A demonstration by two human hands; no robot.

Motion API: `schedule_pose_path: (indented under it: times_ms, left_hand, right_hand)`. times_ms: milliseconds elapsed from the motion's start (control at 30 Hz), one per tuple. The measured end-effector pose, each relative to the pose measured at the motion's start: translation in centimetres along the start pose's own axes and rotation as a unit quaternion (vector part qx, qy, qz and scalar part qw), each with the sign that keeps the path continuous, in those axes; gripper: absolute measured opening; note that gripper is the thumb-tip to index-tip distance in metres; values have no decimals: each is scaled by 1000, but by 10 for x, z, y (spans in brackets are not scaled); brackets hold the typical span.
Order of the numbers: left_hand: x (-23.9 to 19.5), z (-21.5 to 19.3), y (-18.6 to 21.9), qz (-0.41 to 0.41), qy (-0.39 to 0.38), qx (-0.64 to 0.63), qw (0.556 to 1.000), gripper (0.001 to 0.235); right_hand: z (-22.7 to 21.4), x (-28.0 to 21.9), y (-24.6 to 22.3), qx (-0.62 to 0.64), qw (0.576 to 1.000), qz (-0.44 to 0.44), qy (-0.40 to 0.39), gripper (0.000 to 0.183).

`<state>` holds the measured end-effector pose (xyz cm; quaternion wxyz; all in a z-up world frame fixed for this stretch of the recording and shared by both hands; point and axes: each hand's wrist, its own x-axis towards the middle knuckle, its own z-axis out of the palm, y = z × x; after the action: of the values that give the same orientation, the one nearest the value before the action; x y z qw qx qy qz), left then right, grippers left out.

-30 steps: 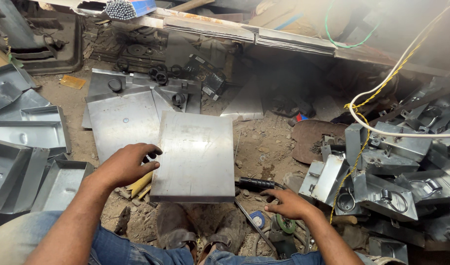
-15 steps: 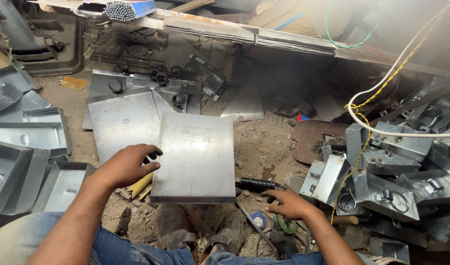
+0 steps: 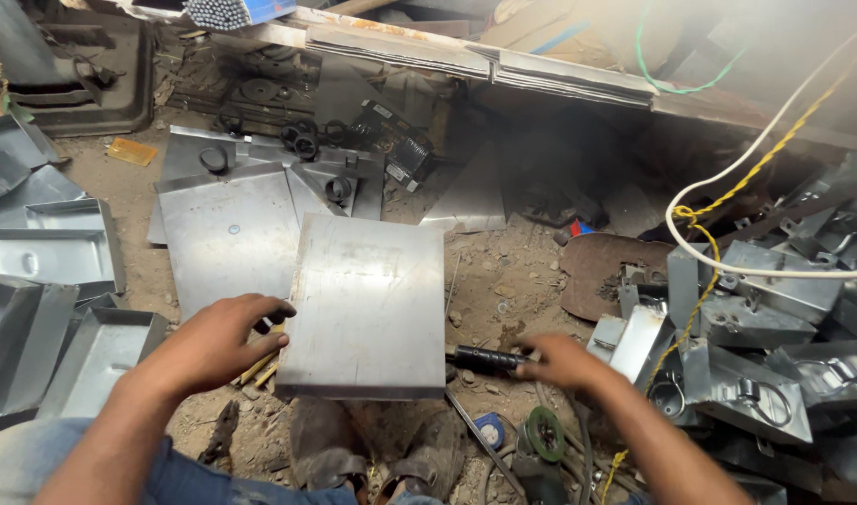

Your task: The person assembles a metal box by positioning metal sheets, measuring them with a ruler, and joining a metal strap to a sheet using a welding tool.

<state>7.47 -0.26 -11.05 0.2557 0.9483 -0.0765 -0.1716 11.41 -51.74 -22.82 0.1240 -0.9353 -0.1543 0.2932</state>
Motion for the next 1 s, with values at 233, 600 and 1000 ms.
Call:
schedule_pose_path:
  times_ms: [233, 600, 1000]
  left_hand:
    - [12, -1, 0, -54, -17, 34, 998, 50]
    - [41, 46, -71, -219, -41, 153, 963, 49]
    - [55, 108, -185, -217, -45, 128, 967, 44]
  right_hand:
    - [-28, 149, 108, 42, 963, 70, 257, 39]
    - [-24, 323, 231, -51, 893, 155, 419, 36]
    - [-42, 396, 261, -228, 902, 220, 295, 26]
